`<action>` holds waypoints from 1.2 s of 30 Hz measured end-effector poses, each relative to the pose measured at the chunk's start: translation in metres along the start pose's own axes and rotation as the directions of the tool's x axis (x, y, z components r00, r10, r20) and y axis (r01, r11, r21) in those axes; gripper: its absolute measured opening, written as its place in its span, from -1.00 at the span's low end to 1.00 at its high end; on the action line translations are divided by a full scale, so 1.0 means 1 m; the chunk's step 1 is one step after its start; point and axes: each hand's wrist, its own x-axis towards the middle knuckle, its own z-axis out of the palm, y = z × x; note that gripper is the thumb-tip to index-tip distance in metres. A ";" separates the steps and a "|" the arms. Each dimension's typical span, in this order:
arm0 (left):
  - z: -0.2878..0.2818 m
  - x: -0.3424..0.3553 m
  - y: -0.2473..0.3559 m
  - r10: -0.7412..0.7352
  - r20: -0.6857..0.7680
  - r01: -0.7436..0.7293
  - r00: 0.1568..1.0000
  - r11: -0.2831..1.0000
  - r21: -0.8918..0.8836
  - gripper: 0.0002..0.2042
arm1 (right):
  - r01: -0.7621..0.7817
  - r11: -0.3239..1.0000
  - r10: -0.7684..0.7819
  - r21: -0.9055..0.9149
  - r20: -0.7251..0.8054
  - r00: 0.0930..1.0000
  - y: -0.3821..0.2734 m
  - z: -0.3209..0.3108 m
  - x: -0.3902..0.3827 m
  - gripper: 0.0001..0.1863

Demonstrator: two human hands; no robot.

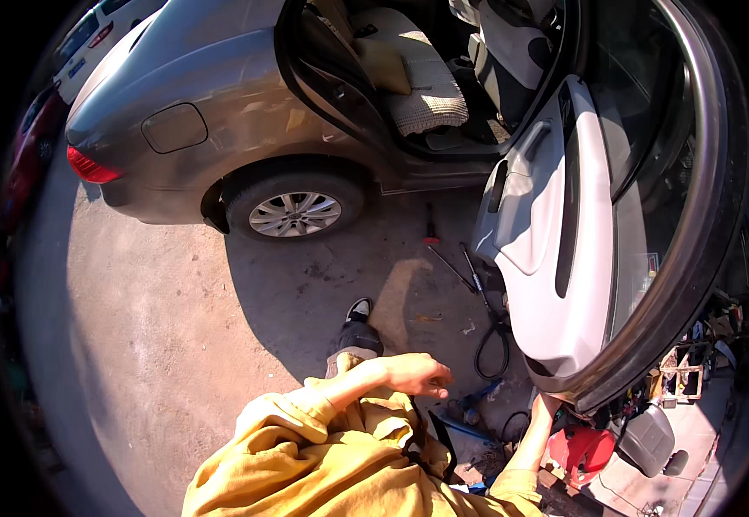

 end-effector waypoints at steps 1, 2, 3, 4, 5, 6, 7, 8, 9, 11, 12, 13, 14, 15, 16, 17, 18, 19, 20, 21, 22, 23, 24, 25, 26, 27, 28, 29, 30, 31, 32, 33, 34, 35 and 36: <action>-0.019 -0.012 0.002 -0.052 -0.258 -0.005 0.965 0.977 -0.215 -0.45 | 0.416 0.814 -0.461 -0.406 -0.015 0.887 0.010 -0.014 0.003 -0.70; -0.034 -0.010 0.011 -0.123 -0.457 -0.086 0.881 0.908 -0.410 -0.41 | 0.651 0.309 -0.791 -0.694 0.193 0.581 0.024 -0.021 -0.017 -0.73; -0.043 0.003 0.018 -0.011 -0.554 -0.163 0.833 0.951 -0.264 -0.39 | 0.581 -0.295 -0.838 -0.758 0.497 0.224 0.049 -0.032 -0.013 -0.75; -0.059 0.031 0.028 0.129 -0.621 -0.236 0.773 0.967 -0.093 -0.37 | 0.273 -0.777 -0.605 -0.568 0.793 -0.071 0.065 -0.042 -0.003 -0.78; -0.063 0.066 0.041 0.210 -0.553 -0.318 0.806 0.942 -0.106 -0.35 | 0.185 -0.815 -0.572 -0.549 0.814 -0.101 0.060 -0.053 -0.018 -0.82; -0.066 0.095 0.056 0.273 -0.496 -0.376 0.824 0.919 -0.118 -0.33 | 0.090 -0.837 -0.546 -0.539 0.832 -0.101 0.056 -0.070 -0.021 -0.86; -0.064 0.125 0.062 0.354 -0.422 -0.405 0.835 0.914 -0.035 -0.32 | 0.055 -0.874 -0.480 -0.482 0.876 0.048 0.078 -0.095 0.000 -0.87; -0.056 0.157 0.068 0.429 -0.337 -0.445 0.838 0.895 0.034 -0.32 | 0.023 -0.908 -0.406 -0.418 0.894 0.187 0.114 -0.122 0.020 -0.88; -0.044 0.189 0.072 0.482 -0.302 -0.508 0.823 0.861 -0.010 -0.34 | -0.109 -0.985 -0.156 -0.133 0.955 0.252 0.151 -0.139 0.039 -0.86; -0.030 0.240 0.073 0.528 -0.245 -0.563 0.814 0.820 -0.103 -0.43 | -0.270 -0.930 0.144 0.250 0.922 0.359 0.193 -0.151 0.075 -0.80; -0.032 0.255 0.071 0.525 -0.218 -0.562 0.823 0.810 -0.170 -0.50 | -0.327 -0.834 0.316 0.445 0.870 0.379 0.216 -0.148 0.093 -0.78; -0.044 0.260 0.068 0.581 -0.115 -0.593 0.805 0.784 -0.183 -0.57 | -0.396 -0.736 0.431 0.549 0.831 0.353 0.234 -0.142 0.110 -0.77; -0.062 0.263 0.072 0.623 -0.019 -0.614 0.782 0.764 -0.196 -0.63 | -0.456 -0.623 0.534 0.636 0.771 0.346 0.249 -0.131 0.127 -0.77; -0.088 0.252 0.067 0.640 -0.044 -0.639 0.767 0.757 -0.136 -0.71 | -0.454 -0.655 0.529 0.604 0.796 0.295 0.256 -0.118 0.139 -0.76; -0.128 0.231 0.058 0.630 -0.108 -0.628 0.769 0.712 -0.314 -0.76 | -0.454 -0.684 0.522 0.571 0.818 0.244 0.262 -0.100 0.147 -0.75; -0.162 0.233 0.036 0.629 -0.256 -0.677 0.734 0.645 -0.354 -0.79 | -0.567 -0.615 0.470 0.548 0.832 0.294 0.273 -0.067 0.152 -0.74; -0.213 0.233 0.009 0.485 -0.227 -0.535 0.845 0.771 -0.345 -0.77 | -0.701 -0.488 0.548 0.519 0.808 0.216 0.294 -0.049 0.174 -0.76; -0.256 0.243 -0.030 0.299 -0.312 -0.419 0.902 0.781 -0.464 -0.74 | -0.765 -0.536 0.472 0.356 0.878 0.077 0.305 -0.041 0.191 -0.79; -0.304 0.250 -0.073 0.070 -0.466 -0.346 0.882 0.767 -0.541 -0.74 | -0.798 -0.570 0.395 0.196 0.917 -0.058 0.310 -0.035 0.206 -0.81; -0.363 0.254 -0.115 -0.074 -0.611 -0.207 0.788 0.903 -0.377 -0.75 | -0.803 -0.546 0.430 0.237 0.903 -0.026 0.310 -0.030 0.214 -0.82; -0.418 0.254 -0.165 -0.184 -0.765 -0.210 0.617 0.898 -0.386 -0.77 | -0.794 -0.529 0.466 0.299 0.884 0.022 0.311 -0.023 0.226 -0.84; -0.474 0.245 -0.224 -0.184 -0.870 -0.065 0.458 0.969 -0.239 -0.76 | -0.956 -0.173 0.498 0.237 0.859 0.122 0.311 -0.020 0.240 -0.84; -0.531 0.231 -0.277 -0.314 -0.886 -0.016 0.340 0.940 -0.339 -0.78 | -0.920 -0.262 0.471 0.290 0.871 0.140 0.297 -0.015 0.245 -0.84; -0.584 0.219 -0.340 -0.198 -0.969 0.120 0.149 0.976 -0.181 -0.79 | -0.928 -0.194 0.445 0.318 0.872 0.206 0.292 -0.009 0.253 -0.86; -0.623 0.228 -0.373 -0.066 -0.994 0.287 0.084 0.957 -0.039 -0.81 | -0.950 -0.086 0.404 0.300 0.882 0.242 0.297 -0.014 0.257 -0.87; -0.661 0.227 -0.395 -0.066 -0.995 0.384 0.072 0.923 -0.033 -0.80 | -0.956 0.004 0.361 0.294 0.891 0.276 0.297 -0.013 0.258 -0.90; -0.696 0.234 -0.414 -0.075 -0.994 0.492 0.081 0.870 -0.025 -0.77 | -0.952 0.095 0.303 0.293 0.902 0.308 0.295 -0.012 0.255 -0.91; -0.732 0.236 -0.425 0.072 -0.989 0.566 0.127 0.814 0.132 -0.70 | -0.950 0.129 0.331 0.284 0.891 0.311 0.279 -0.007 0.242 -0.92; -0.767 0.190 -0.445 0.195 -0.971 0.681 0.138 0.693 0.236 -0.63 | -0.936 0.044 0.283 0.349 0.894 0.347 0.260 0.022 0.248 -0.89; -0.789 0.182 -0.462 0.124 -0.974 0.693 0.188 0.687 0.221 -0.55 | -0.936 0.094 0.251 0.339 0.902 0.352 0.250 0.035 0.241 -0.86; -0.808 0.185 -0.477 0.060 -0.968 0.691 0.243 0.690 0.216 -0.47 | -0.938 0.151 0.224 0.312 0.913 0.340 0.245 0.041 0.238 -0.80; -0.818 0.190 -0.489 -0.036 -0.944 0.701 0.327 0.679 0.217 -0.42 | -0.940 0.205 0.269 0.274 0.907 0.323 0.245 0.044 0.240 -0.73; -0.828 0.196 -0.497 -0.126 -0.909 0.710 0.397 0.670 0.218 -0.38 | -0.941 0.226 0.202 0.250 0.933 0.297 0.248 0.043 0.239 -0.78; -0.832 0.201 -0.504 -0.073 -0.890 0.756 0.450 0.561 0.337 -0.37 | -0.942 0.232 0.213 0.243 0.932 0.293 0.249 0.037 0.237 -0.80; -0.833 0.198 -0.503 0.039 -0.884 0.723 0.466 0.559 0.406 -0.42 | -0.942 0.225 0.222 0.250 0.928 0.300 0.254 0.034 0.252 -0.81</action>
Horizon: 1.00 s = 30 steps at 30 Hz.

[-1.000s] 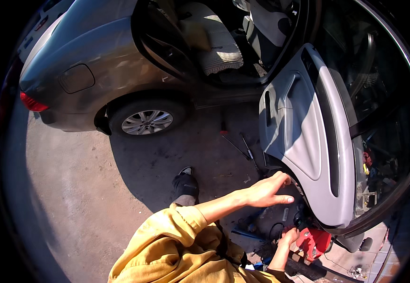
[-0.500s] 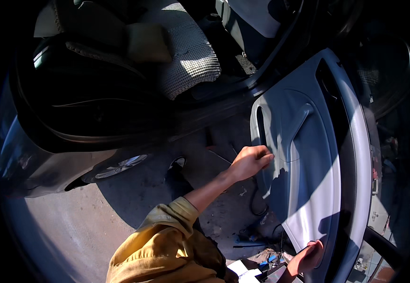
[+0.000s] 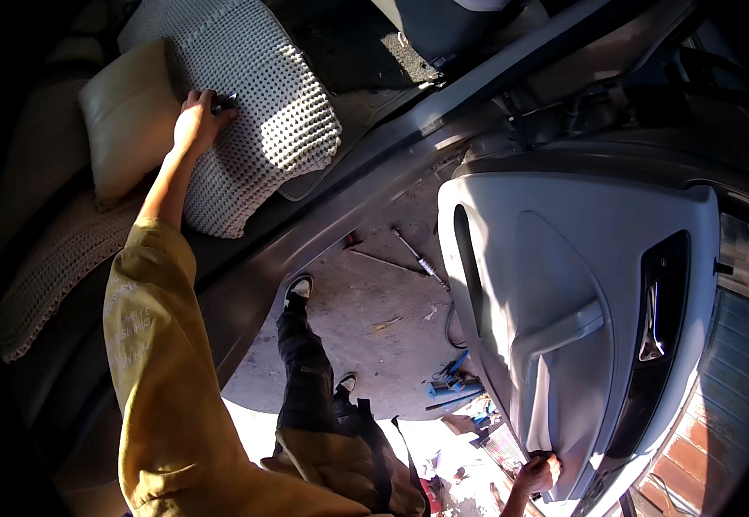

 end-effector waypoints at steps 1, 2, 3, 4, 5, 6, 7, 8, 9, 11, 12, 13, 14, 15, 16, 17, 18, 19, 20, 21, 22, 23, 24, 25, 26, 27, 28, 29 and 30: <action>0.000 0.006 0.001 0.003 0.035 -0.003 0.999 1.000 -0.011 -0.46 | -0.038 0.999 0.039 -0.021 0.030 0.999 -0.010 -0.010 -0.001 -0.82; -0.002 0.011 0.001 0.007 0.069 -0.006 0.998 1.000 -0.020 -0.49 | -0.016 1.000 0.016 -0.014 0.016 1.000 -0.005 -0.009 -0.006 -0.83; -0.007 0.013 -0.005 0.032 0.079 -0.030 0.996 0.999 -0.021 -0.52 | -0.016 1.000 0.017 -0.017 0.023 1.000 -0.007 -0.012 -0.004 -0.83; -0.010 0.016 -0.006 0.059 0.088 -0.057 0.994 0.998 -0.024 -0.55 | -0.019 1.000 0.019 -0.022 0.032 0.999 -0.010 -0.014 -0.003 -0.83; -0.012 0.019 -0.006 0.072 0.134 -0.070 0.988 0.997 -0.021 -0.58 | -0.042 0.999 0.042 -0.003 0.029 0.999 -0.010 -0.014 -0.003 -0.82; -0.013 0.021 -0.006 0.117 0.139 -0.113 0.983 0.993 -0.039 -0.59 | -0.075 0.997 0.073 0.024 0.055 0.996 -0.011 -0.012 -0.002 -0.81; -0.014 0.022 -0.008 0.162 0.143 -0.155 0.976 0.986 -0.057 -0.60 | -0.104 0.994 0.102 0.034 0.078 0.992 -0.011 -0.011 -0.001 -0.80; -0.015 0.024 -0.009 0.206 0.147 -0.197 0.967 0.978 -0.074 -0.61 | -0.134 0.990 0.129 0.044 0.100 0.987 -0.011 -0.011 0.001 -0.79; -0.012 0.028 -0.010 0.220 0.184 -0.203 0.958 0.974 -0.104 -0.65 | -0.138 0.990 0.136 0.010 0.109 0.985 -0.009 -0.009 -0.001 -0.79; -0.010 0.032 -0.014 0.156 0.192 -0.130 0.969 0.981 -0.142 -0.68 | -0.131 0.991 0.131 -0.003 0.111 0.985 -0.007 -0.005 -0.001 -0.75; -0.009 0.034 -0.012 0.125 0.199 -0.093 0.972 0.982 -0.162 -0.69 | -0.130 0.991 0.130 -0.012 0.126 0.983 -0.011 -0.007 0.002 -0.72; -0.009 0.036 -0.011 0.119 0.238 -0.079 0.964 0.983 -0.168 -0.70 | -0.120 0.993 0.122 -0.019 0.098 0.988 -0.015 -0.009 0.004 -0.74; -0.009 0.038 -0.010 0.136 0.251 -0.098 0.958 0.982 -0.159 -0.70 | -0.110 0.994 0.112 -0.027 0.069 0.991 -0.017 -0.012 0.003 -0.74; -0.009 0.040 -0.010 0.151 0.261 -0.115 0.954 0.982 -0.148 -0.69 | -0.106 0.994 0.107 -0.025 0.067 0.992 -0.017 -0.013 0.003 -0.75; -0.010 0.042 -0.011 0.164 0.270 -0.131 0.949 0.982 -0.137 -0.68 | -0.100 0.995 0.101 -0.022 0.065 0.993 -0.016 -0.014 0.001 -0.75; -0.011 0.042 -0.011 0.157 0.280 -0.113 0.947 0.980 -0.165 -0.70 | -0.099 0.995 0.100 -0.013 0.054 0.994 -0.017 -0.016 0.000 -0.77; -0.010 0.042 -0.011 0.150 0.285 -0.096 0.947 0.976 -0.194 -0.71 | -0.100 0.995 0.100 -0.004 0.041 0.994 -0.018 -0.017 0.000 -0.80; -0.010 0.040 -0.010 0.143 0.291 -0.078 0.946 0.972 -0.223 -0.72 | -0.100 0.995 0.100 0.006 0.027 0.995 -0.018 -0.018 -0.001 -0.82; -0.009 0.038 -0.009 0.159 0.290 -0.092 0.944 0.968 -0.232 -0.72 | -0.120 0.991 0.117 0.066 0.051 0.992 -0.019 -0.018 -0.002 -0.85; -0.013 0.036 -0.007 0.177 0.284 -0.111 0.943 0.966 -0.233 -0.73 | -0.144 0.980 0.134 0.137 0.076 0.988 -0.025 -0.015 -0.006 -0.87; -0.017 0.032 -0.003 0.193 0.284 -0.126 0.939 0.963 -0.236 -0.74 | -0.164 0.966 0.145 0.200 0.105 0.984 -0.035 -0.019 -0.006 -0.90; -0.020 0.028 0.002 0.234 0.268 -0.138 0.935 0.933 -0.333 -0.76 | -0.163 0.954 0.133 0.252 0.131 0.982 -0.050 -0.026 -0.011 -0.95; -0.018 0.021 0.026 0.220 0.187 -0.140 0.957 0.920 -0.366 -0.76 | -0.168 0.937 0.119 0.306 0.173 0.978 -0.045 -0.023 -0.038 -0.92; -0.021 0.016 0.047 0.221 0.144 -0.144 0.965 0.899 -0.413 -0.76 | -0.234 0.890 0.156 0.392 0.220 0.963 -0.045 -0.011 -0.071 -0.88; -0.021 0.004 0.063 0.203 0.109 -0.133 0.973 0.880 -0.456 -0.76 | -0.219 0.881 0.088 0.419 0.310 0.947 -0.043 -0.009 -0.098 -0.88; -0.026 -0.009 0.083 0.122 0.066 -0.076 0.990 0.873 -0.481 -0.76 | -0.312 0.878 0.136 0.363 0.436 0.889 -0.035 0.005 -0.138 -0.88; -0.029 -0.027 0.102 0.037 0.026 -0.019 0.999 0.865 -0.501 -0.75 | -0.431 0.861 0.248 0.270 0.517 0.819 -0.020 0.028 -0.179 -0.87; -0.028 -0.050 0.125 -0.075 0.002 0.058 0.997 0.756 -0.652 -0.75 | -0.586 0.737 0.378 0.336 0.514 0.770 0.011 0.052 -0.225 -0.83; -0.021 -0.080 0.147 -0.190 0.003 0.118 0.982 0.598 -0.793 -0.76 | -0.524 0.744 0.354 0.414 0.421 0.835 0.078 0.088 -0.276 -0.84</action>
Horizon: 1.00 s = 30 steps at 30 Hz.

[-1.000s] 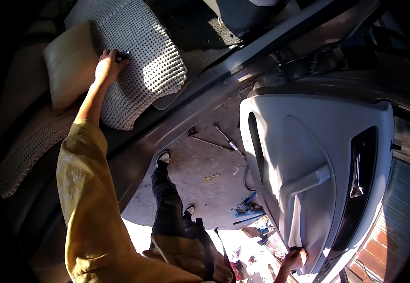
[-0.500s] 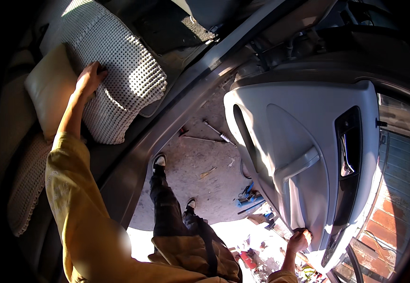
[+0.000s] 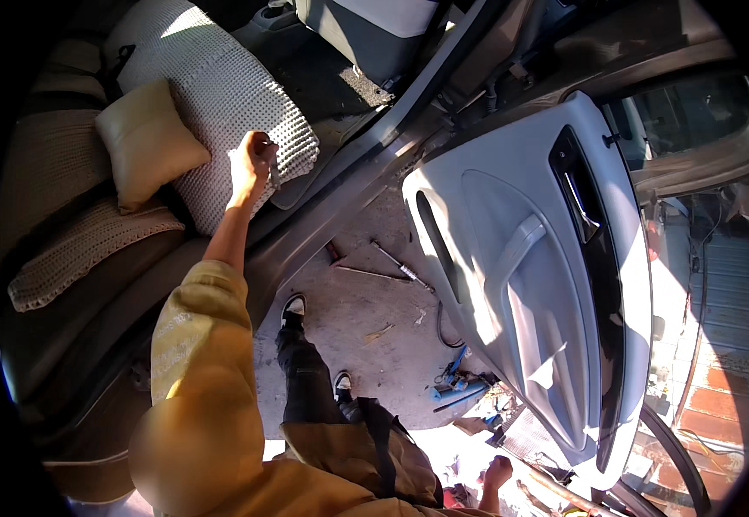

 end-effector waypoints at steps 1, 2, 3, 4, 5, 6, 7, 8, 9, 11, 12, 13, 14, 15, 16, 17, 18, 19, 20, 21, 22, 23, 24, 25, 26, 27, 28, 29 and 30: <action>-0.006 -0.030 0.004 -0.093 -0.013 0.088 0.996 0.969 -0.230 -0.75 | -0.546 0.727 0.556 0.417 0.109 0.824 -0.010 -0.003 0.009 -0.78; 0.001 -0.073 0.009 -0.208 0.031 0.196 0.978 0.848 -0.492 -0.74 | -0.597 0.536 0.740 0.597 0.008 0.673 0.037 -0.022 0.029 -0.73; -0.002 -0.122 0.027 -0.287 0.036 0.268 0.957 0.833 -0.484 -0.73 | -0.546 0.132 0.881 0.827 0.154 0.447 0.067 -0.049 0.050 -0.80; -0.002 -0.179 0.043 -0.370 0.059 0.349 0.927 0.796 -0.495 -0.72 | -0.217 -0.081 0.902 0.973 0.164 0.400 0.086 -0.083 0.070 -0.77; -0.002 -0.236 0.039 -0.451 0.119 0.445 0.884 0.739 -0.506 -0.71 | -0.171 -0.199 0.818 0.965 0.260 0.514 0.156 -0.122 0.097 -0.75; -0.011 -0.291 0.033 -0.499 0.180 0.517 0.847 0.701 -0.491 -0.69 | 0.047 -0.242 0.645 0.969 0.124 0.754 0.191 -0.140 0.113 -0.77; -0.024 -0.349 0.031 -0.555 0.222 0.572 0.802 0.604 -0.555 -0.74 | 0.070 -0.215 0.576 0.974 0.069 0.815 0.202 -0.159 0.136 -0.78; -0.035 -0.408 0.026 -0.644 0.239 0.607 0.726 0.439 -0.662 -0.82 | 0.052 -0.193 0.526 0.980 0.059 0.849 0.193 -0.172 0.159 -0.76; -0.047 -0.462 0.030 -0.732 0.282 0.649 0.621 0.278 -0.708 -0.90 | 0.040 -0.175 0.474 0.984 0.048 0.879 0.187 -0.189 0.175 -0.74; -0.088 -0.560 0.016 -0.793 0.316 0.680 0.521 0.162 -0.715 -0.94 | 0.008 -0.187 0.352 0.982 0.060 0.934 0.161 -0.200 0.216 -0.64; -0.114 -0.601 0.002 -0.829 0.275 0.649 0.487 0.133 -0.749 -0.94 | -0.018 -0.194 0.289 0.981 0.074 0.954 0.140 -0.199 0.229 -0.59; -0.132 -0.630 -0.006 -0.857 0.246 0.615 0.452 0.100 -0.782 -0.92 | -0.029 -0.201 0.251 0.979 0.080 0.965 0.120 -0.199 0.233 -0.53; -0.143 -0.643 -0.008 -0.835 0.258 0.613 0.487 0.117 -0.781 -0.91 | 0.059 -0.143 0.114 0.988 -0.043 0.993 0.128 -0.198 0.233 -0.54; -0.158 -0.648 -0.008 -0.811 0.249 0.599 0.530 0.150 -0.787 -0.90 | 0.078 -0.140 0.165 0.987 -0.055 0.985 0.124 -0.192 0.234 -0.53; -0.181 -0.655 -0.005 -0.792 0.220 0.575 0.570 0.193 -0.795 -0.89 | 0.026 -0.220 0.166 0.975 0.011 0.986 0.094 -0.194 0.228 -0.53; -0.182 -0.654 0.005 -0.752 0.293 0.647 0.590 0.223 -0.729 -0.90 | 0.150 -0.111 0.276 0.982 -0.115 0.954 0.126 -0.192 0.235 -0.53; -0.183 -0.651 0.015 -0.714 0.342 0.668 0.611 0.233 -0.706 -0.91 | 0.303 0.061 0.270 0.951 -0.308 0.912 0.149 -0.188 0.241 -0.51; -0.179 -0.650 0.026 -0.672 0.395 0.691 0.626 0.242 -0.681 -0.91 | 0.222 -0.262 0.290 0.939 -0.143 0.946 0.180 -0.196 0.242 -0.50; -0.195 -0.645 0.039 -0.644 0.389 0.685 0.658 0.297 -0.665 -0.92 | 0.280 -0.187 0.240 0.942 -0.232 0.943 0.156 -0.177 0.226 -0.49; -0.202 -0.643 0.045 -0.627 0.378 0.671 0.681 0.329 -0.664 -0.96 | 0.300 -0.092 0.286 0.949 -0.264 0.921 0.134 -0.173 0.204 -0.49; -0.213 -0.644 0.051 -0.592 0.401 0.676 0.699 0.365 -0.640 -0.96 | 0.308 0.011 0.333 0.951 -0.294 0.896 0.110 -0.171 0.179 -0.49; -0.212 -0.645 0.057 -0.551 0.446 0.689 0.706 0.387 -0.613 -0.95 | 0.312 0.129 0.387 0.941 -0.338 0.858 0.095 -0.176 0.151 -0.49; -0.214 -0.645 0.063 -0.510 0.482 0.694 0.713 0.417 -0.587 -0.94 | 0.326 0.082 0.455 0.942 -0.327 0.828 0.059 -0.179 0.108 -0.51; -0.209 -0.651 0.086 -0.580 0.450 0.729 0.679 0.462 -0.505 -0.92 | 0.346 0.055 0.527 0.936 -0.322 0.787 0.030 -0.183 0.062 -0.52; -0.207 -0.658 0.098 -0.567 0.465 0.731 0.680 0.475 -0.490 -0.92 | 0.402 0.198 0.477 0.894 -0.446 0.757 0.009 -0.185 0.020 -0.52; -0.215 -0.664 0.103 -0.560 0.465 0.727 0.685 0.498 -0.472 -0.91 | 0.365 0.156 0.464 0.918 -0.394 0.793 -0.038 -0.194 -0.034 -0.53; -0.216 -0.672 0.107 -0.549 0.484 0.732 0.682 0.512 -0.450 -0.91 | 0.333 0.130 0.457 0.934 -0.355 0.816 -0.078 -0.211 -0.085 -0.52; -0.216 -0.685 0.110 -0.525 0.519 0.738 0.675 0.485 -0.469 -0.91 | 0.462 0.117 0.289 0.879 -0.475 0.831 -0.090 -0.195 -0.114 -0.54; -0.225 -0.700 0.107 -0.513 0.539 0.744 0.668 0.465 -0.480 -0.92 | 0.600 0.239 0.150 0.763 -0.640 0.754 -0.124 -0.207 -0.153 -0.59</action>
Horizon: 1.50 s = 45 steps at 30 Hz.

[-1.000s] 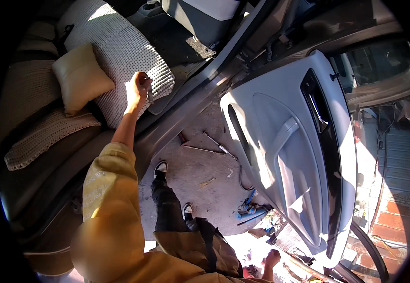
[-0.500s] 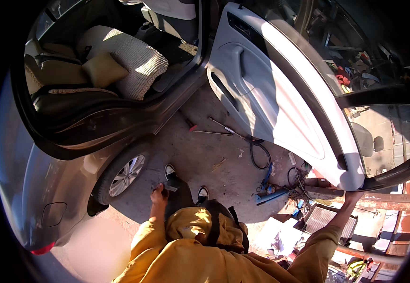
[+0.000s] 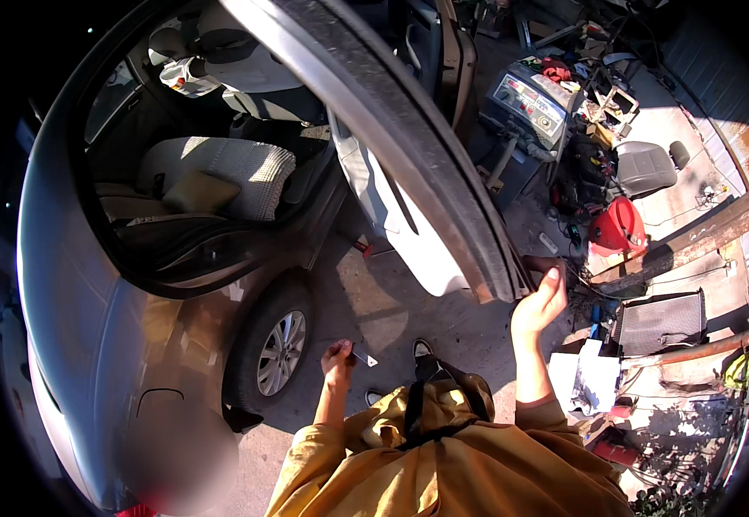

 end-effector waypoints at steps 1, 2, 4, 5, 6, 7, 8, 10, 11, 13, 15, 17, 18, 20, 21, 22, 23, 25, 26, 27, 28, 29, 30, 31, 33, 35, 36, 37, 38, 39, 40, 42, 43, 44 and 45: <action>-0.011 -0.015 -0.003 -0.025 -0.012 0.024 1.000 0.997 -0.072 -0.92 | 0.091 0.994 -0.080 -0.059 0.160 0.984 -0.031 0.014 -0.025 -0.71; -0.024 -0.031 -0.007 -0.050 -0.028 0.046 0.998 0.988 -0.146 -0.93 | 0.076 0.993 -0.099 0.088 0.298 0.949 -0.060 0.027 -0.047 -0.85; -0.060 -0.050 -0.023 -0.034 0.122 0.064 0.992 0.964 -0.257 -0.94 | 0.388 0.902 -0.428 0.188 0.501 0.752 -0.087 0.044 -0.068 -0.99; -0.065 -0.059 -0.030 -0.051 0.139 0.089 0.989 0.954 -0.286 -0.94 | 0.367 0.899 -0.438 0.241 0.555 0.707 -0.089 0.050 -0.080 -0.95; -0.068 -0.067 -0.032 -0.065 0.145 0.108 0.987 0.943 -0.313 -0.93 | 0.287 0.927 -0.374 0.240 0.631 0.679 -0.089 0.054 -0.093 -0.94; -0.059 -0.081 -0.028 -0.053 0.153 0.104 0.987 0.931 -0.350 -0.96 | 0.203 0.949 -0.314 0.240 0.695 0.647 -0.082 0.056 -0.108 -0.95; -0.061 -0.084 -0.027 -0.068 0.130 0.110 0.989 0.933 -0.343 -0.95 | 0.118 0.965 -0.256 0.233 0.754 0.605 -0.072 0.057 -0.121 -0.94; -0.046 -0.102 -0.010 -0.086 0.090 0.113 0.992 0.920 -0.374 -0.92 | 0.038 0.980 -0.183 0.194 0.818 0.546 -0.060 0.055 -0.135 -0.95; -0.037 -0.102 -0.005 -0.080 0.091 0.107 0.993 0.935 -0.339 -0.94 | 0.020 0.988 -0.140 0.151 0.849 0.509 -0.052 0.052 -0.138 -0.94; -0.015 -0.092 0.008 -0.061 0.094 0.084 0.994 0.960 -0.268 -0.94 | -0.062 0.997 -0.021 0.055 0.892 0.452 -0.041 0.049 -0.137 -0.92; 0.006 -0.075 0.026 0.021 0.214 0.032 0.977 0.969 -0.244 -0.97 | -0.283 0.953 0.201 -0.108 0.924 0.324 -0.018 0.055 -0.134 -0.82; 0.081 -0.066 0.048 0.000 0.132 0.024 0.991 0.984 -0.178 -0.95 | -0.499 0.845 0.349 -0.192 0.905 0.245 0.022 0.056 -0.129 -0.71; 0.113 -0.055 0.054 -0.011 0.128 0.030 0.992 0.988 -0.149 -0.94 | -0.631 0.760 0.381 -0.155 0.892 0.241 0.046 0.056 -0.128 -0.71; 0.148 -0.016 0.054 0.043 0.234 -0.037 0.971 0.999 -0.030 -0.95 | -0.801 0.591 0.381 -0.097 0.909 0.170 0.087 0.065 -0.114 -0.73; 0.170 0.003 0.055 0.024 0.245 -0.024 0.969 1.000 -0.004 -0.95 | -0.785 0.603 0.392 -0.142 0.910 0.136 0.104 0.070 -0.099 -0.74; 0.199 0.018 0.058 -0.001 0.225 -0.012 0.974 0.998 0.058 -0.92 | -0.769 0.617 0.390 -0.170 0.914 0.111 0.121 0.075 -0.081 -0.74; 0.221 0.037 0.055 0.012 0.236 -0.039 0.972 0.993 0.113 -0.91 | -0.751 0.631 0.387 -0.197 0.918 0.084 0.137 0.081 -0.061 -0.74; 0.268 0.076 0.050 -0.008 0.253 -0.042 0.967 0.981 0.189 -0.88 | -0.764 0.599 0.387 -0.242 0.922 0.012 0.169 0.097 -0.016 -0.71; 0.292 0.098 0.050 -0.014 0.269 -0.034 0.963 0.984 0.175 -0.85 | -0.772 0.577 0.361 -0.266 0.931 -0.051 0.191 0.109 0.006 -0.65; 0.315 0.119 0.052 -0.022 0.275 -0.029 0.961 0.983 0.180 -0.82 | -0.801 0.550 0.322 -0.237 0.945 -0.058 0.215 0.119 0.023 -0.60; 0.335 0.138 0.054 -0.027 0.281 -0.026 0.959 0.983 0.183 -0.79 | -0.827 0.522 0.281 -0.208 0.957 -0.064 0.234 0.131 0.041 -0.56; 0.351 0.151 0.053 -0.010 0.321 -0.021 0.947 0.996 0.092 -0.76 | -0.898 0.311 0.343 -0.310 0.918 -0.198 0.243 0.135 0.059 -0.50; 0.365 0.167 0.052 0.013 0.362 -0.031 0.932 0.999 0.043 -0.76 | -0.948 0.106 0.248 -0.300 0.931 -0.267 0.260 0.143 0.070 -0.49; 0.379 0.185 0.052 0.041 0.400 -0.042 0.916 0.999 -0.007 -0.77 | -0.945 -0.005 0.213 -0.326 0.923 -0.319 0.273 0.154 0.083 -0.51; 0.403 0.219 0.055 0.052 0.468 -0.019 0.882 0.997 -0.075 -0.79 | -0.920 -0.167 0.133 -0.354 0.917 -0.376 0.299 0.179 0.098 -0.55; 0.420 0.252 0.057 -0.011 0.483 0.058 0.875 0.995 -0.083 -0.84 | -0.908 -0.201 0.076 -0.368 0.918 -0.389 0.319 0.208 0.111 -0.60; 0.423 0.275 0.057 -0.039 0.500 0.103 0.865 0.989 -0.102 -0.84 | -0.908 -0.187 0.091 -0.375 0.914 -0.396 0.336 0.224 0.109 -0.62; 0.422 0.298 0.055 -0.051 0.499 0.119 0.865 0.987 -0.105 -0.83 | -0.890 -0.242 0.074 -0.386 0.907 -0.414 0.351 0.241 0.110 -0.63; 0.420 0.318 0.052 -0.065 0.499 0.136 0.864 0.985 -0.109 -0.83 | -0.870 -0.297 0.060 -0.395 0.901 -0.430 0.365 0.258 0.111 -0.63; 0.416 0.342 0.046 -0.077 0.496 0.151 0.865 0.982 -0.110 -0.82 | -0.864 -0.335 0.036 -0.375 0.912 -0.409 0.382 0.275 0.105 -0.62; 0.415 0.371 0.044 -0.104 0.511 0.187 0.853 0.976 -0.114 -0.81 | -0.844 -0.382 0.033 -0.376 0.908 -0.419 0.396 0.293 0.104 -0.62; 0.415 0.434 0.046 -0.154 0.546 0.253 0.824 0.961 -0.110 -0.78 | -0.831 -0.434 0.036 -0.348 0.915 -0.402 0.445 0.340 0.098 -0.63; 0.408 0.464 0.033 -0.008 0.593 0.104 0.805 0.986 -0.129 -0.73 | -0.810 -0.510 0.056 -0.290 0.928 -0.367 0.464 0.354 0.089 -0.66; 0.403 0.490 0.036 -0.086 0.578 0.160 0.811 0.984 -0.078 -0.65 | -0.811 -0.511 0.090 -0.286 0.920 -0.381 0.481 0.370 0.091 -0.68; 0.404 0.524 0.041 -0.148 0.486 0.150 0.862 0.988 0.035 -0.61 | -0.845 -0.476 0.151 -0.243 0.924 -0.351 0.504 0.388 0.087 -0.70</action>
